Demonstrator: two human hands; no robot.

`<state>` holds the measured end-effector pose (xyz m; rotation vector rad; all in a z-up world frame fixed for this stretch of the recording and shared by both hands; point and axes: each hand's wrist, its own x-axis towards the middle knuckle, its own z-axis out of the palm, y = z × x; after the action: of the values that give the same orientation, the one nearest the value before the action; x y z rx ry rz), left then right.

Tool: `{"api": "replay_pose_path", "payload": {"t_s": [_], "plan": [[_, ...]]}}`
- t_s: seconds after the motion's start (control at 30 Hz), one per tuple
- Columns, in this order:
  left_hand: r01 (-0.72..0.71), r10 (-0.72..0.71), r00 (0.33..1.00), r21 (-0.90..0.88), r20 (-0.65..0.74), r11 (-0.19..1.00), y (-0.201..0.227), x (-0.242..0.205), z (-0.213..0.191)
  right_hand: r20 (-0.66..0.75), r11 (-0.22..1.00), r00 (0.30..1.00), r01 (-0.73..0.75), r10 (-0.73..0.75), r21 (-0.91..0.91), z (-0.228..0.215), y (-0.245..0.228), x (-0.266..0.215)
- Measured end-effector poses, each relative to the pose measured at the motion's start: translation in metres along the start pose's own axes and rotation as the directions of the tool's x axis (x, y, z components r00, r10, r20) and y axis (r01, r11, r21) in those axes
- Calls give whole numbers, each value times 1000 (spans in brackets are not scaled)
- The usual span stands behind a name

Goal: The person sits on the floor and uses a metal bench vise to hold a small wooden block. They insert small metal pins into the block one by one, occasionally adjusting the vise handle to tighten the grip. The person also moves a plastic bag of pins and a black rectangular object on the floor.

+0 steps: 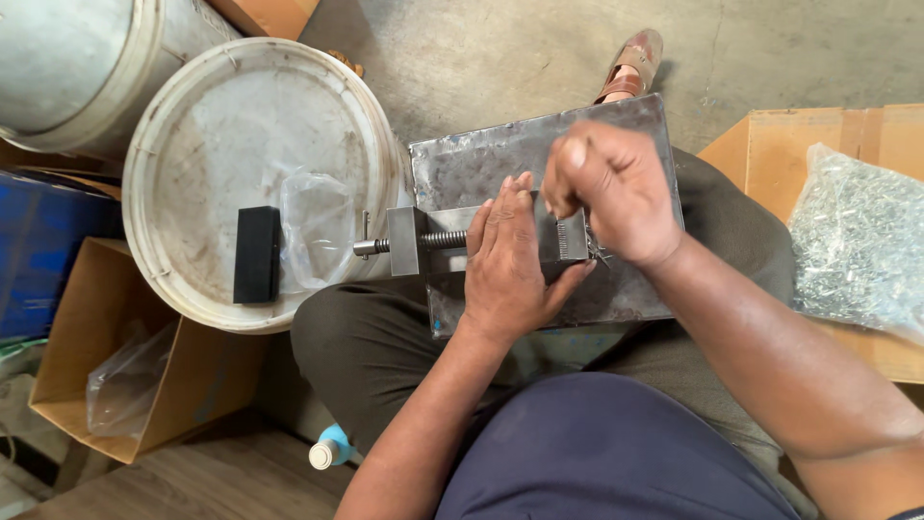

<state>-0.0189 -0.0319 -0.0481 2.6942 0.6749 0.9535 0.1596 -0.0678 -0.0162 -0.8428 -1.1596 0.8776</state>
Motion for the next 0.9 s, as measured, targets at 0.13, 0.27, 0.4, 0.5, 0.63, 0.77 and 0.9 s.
{"api": "replay_pose_path", "payload": {"t_s": [0.13,0.27,0.4,0.5,0.63,0.77,0.9], "plan": [[44,-44,998,-3,45,999,1,0,-2,25,997,998,61,-60,-48,3,11,-3],[46,-43,996,-39,76,998,1,3,-6,-257,992,959,-117,122,35,-9,17,20],[41,-34,997,-92,73,995,9,0,-22,-254,614,888,-450,383,-648,-27,24,68],[-84,85,989,14,-123,996,14,-18,-40,59,456,912,-145,405,-878,-14,49,89],[32,-10,888,41,-459,999,-17,-50,-68,202,342,698,-65,687,-937,3,84,102],[271,-734,577,-764,-358,586,-78,-55,-77,264,392,732,-5,629,-920,10,76,105],[-30,-797,600,-995,59,-96,-123,-41,-72,145,347,964,60,224,-936,13,22,59]]}}
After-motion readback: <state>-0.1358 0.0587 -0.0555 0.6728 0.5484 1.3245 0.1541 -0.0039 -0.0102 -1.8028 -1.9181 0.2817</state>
